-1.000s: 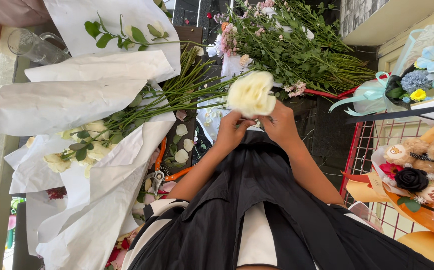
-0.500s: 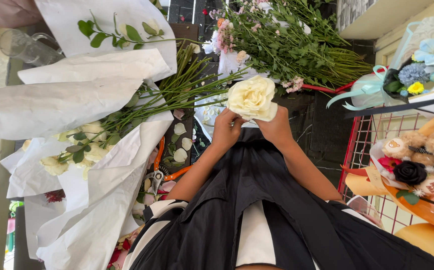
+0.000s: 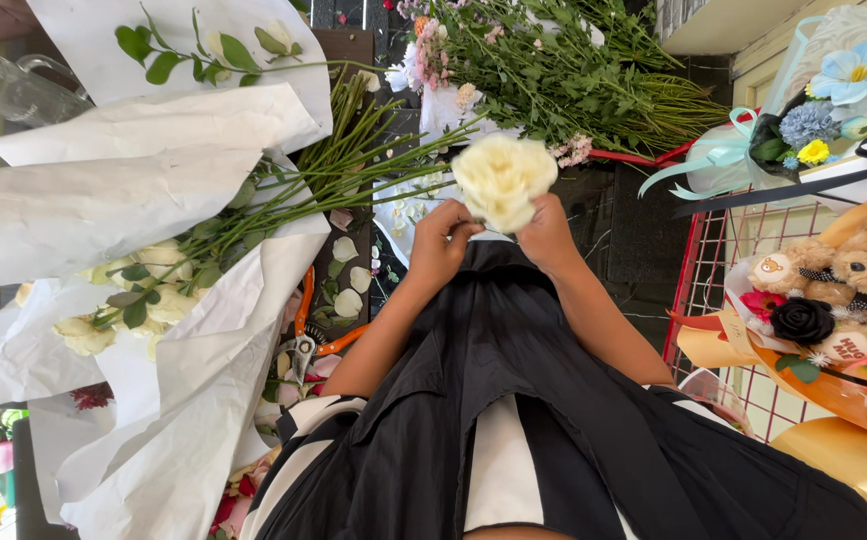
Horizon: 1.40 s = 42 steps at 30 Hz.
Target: The person removes outer petals from white roses by hand, handles stems of greenery, and organizes flowers on a work surface in a florist environment.
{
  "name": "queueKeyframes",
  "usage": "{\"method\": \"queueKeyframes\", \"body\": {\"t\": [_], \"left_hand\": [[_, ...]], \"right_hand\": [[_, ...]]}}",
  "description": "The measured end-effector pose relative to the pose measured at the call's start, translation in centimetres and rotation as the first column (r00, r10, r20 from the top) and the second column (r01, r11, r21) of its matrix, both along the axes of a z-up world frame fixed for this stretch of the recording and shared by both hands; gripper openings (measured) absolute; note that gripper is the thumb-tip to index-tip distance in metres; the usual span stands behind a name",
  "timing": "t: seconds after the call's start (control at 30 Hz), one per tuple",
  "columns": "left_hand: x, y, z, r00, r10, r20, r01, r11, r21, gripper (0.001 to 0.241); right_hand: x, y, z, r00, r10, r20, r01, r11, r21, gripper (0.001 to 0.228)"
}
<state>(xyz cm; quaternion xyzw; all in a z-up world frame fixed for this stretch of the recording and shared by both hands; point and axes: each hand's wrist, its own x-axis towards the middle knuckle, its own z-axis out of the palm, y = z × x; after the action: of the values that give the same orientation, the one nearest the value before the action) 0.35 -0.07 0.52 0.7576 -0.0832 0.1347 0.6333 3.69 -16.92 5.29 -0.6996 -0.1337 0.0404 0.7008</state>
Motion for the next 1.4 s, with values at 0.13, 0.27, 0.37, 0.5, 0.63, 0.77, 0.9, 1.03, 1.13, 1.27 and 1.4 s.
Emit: {"method": "queueKeyframes", "body": {"t": [0.13,0.27,0.37,0.5,0.63,0.77,0.9,1.03,1.13,1.27,1.4], "left_hand": [[0.2,0.6,3.1,0.996,0.026,-0.085,-0.034,0.996,-0.087,0.007],[0.3,1.0,5.0,0.992,-0.09,-0.084,0.088,0.996,-0.027,0.008],[0.0,0.7,5.3,0.986,-0.138,-0.088,0.137,0.99,-0.021,0.008],[-0.6,0.6,6.3,0.979,-0.164,-0.125,0.163,0.986,-0.02,0.007],[-0.4,1.3,7.5,0.973,-0.15,-0.174,0.137,0.987,-0.084,0.018],[1.2,1.8,8.6,0.98,-0.2,0.018,0.201,0.967,-0.156,0.044],[1.8,1.7,10.5,0.961,-0.25,0.116,0.26,0.963,-0.075,0.027],[2.3,1.5,9.4,0.97,-0.219,0.106,0.224,0.974,-0.037,0.032],[2.6,1.4,10.3,0.975,-0.179,0.133,0.188,0.981,-0.056,0.026],[2.9,1.5,9.6,0.98,-0.166,0.113,0.176,0.981,-0.083,0.024],[2.8,1.1,8.8,0.984,-0.165,0.071,0.173,0.977,-0.123,0.023]], "right_hand": [[1.0,-1.6,2.4,0.964,0.063,0.258,0.043,0.922,-0.384,0.044],[1.0,-1.4,5.7,0.982,0.155,0.104,-0.089,0.877,-0.471,0.064],[1.0,-0.4,6.8,0.973,0.164,0.165,-0.108,0.946,-0.306,0.047],[1.0,0.5,5.8,0.955,0.098,0.281,-0.018,0.961,-0.275,0.03],[1.2,0.4,4.5,0.969,0.028,0.246,0.004,0.992,-0.128,0.023],[1.3,0.5,4.6,0.981,-0.007,0.192,0.023,0.997,-0.079,0.033],[1.0,0.6,5.2,0.959,0.034,0.281,0.008,0.989,-0.147,0.033],[0.6,0.4,6.5,0.95,0.029,0.31,0.02,0.988,-0.152,0.032],[0.2,0.4,7.4,0.936,0.03,0.35,0.029,0.987,-0.161,0.032],[-0.4,0.1,6.9,0.951,0.058,0.304,-0.047,0.998,-0.042,0.048],[-1.3,0.4,6.8,0.982,0.188,-0.021,-0.175,0.944,0.279,0.062]]}}
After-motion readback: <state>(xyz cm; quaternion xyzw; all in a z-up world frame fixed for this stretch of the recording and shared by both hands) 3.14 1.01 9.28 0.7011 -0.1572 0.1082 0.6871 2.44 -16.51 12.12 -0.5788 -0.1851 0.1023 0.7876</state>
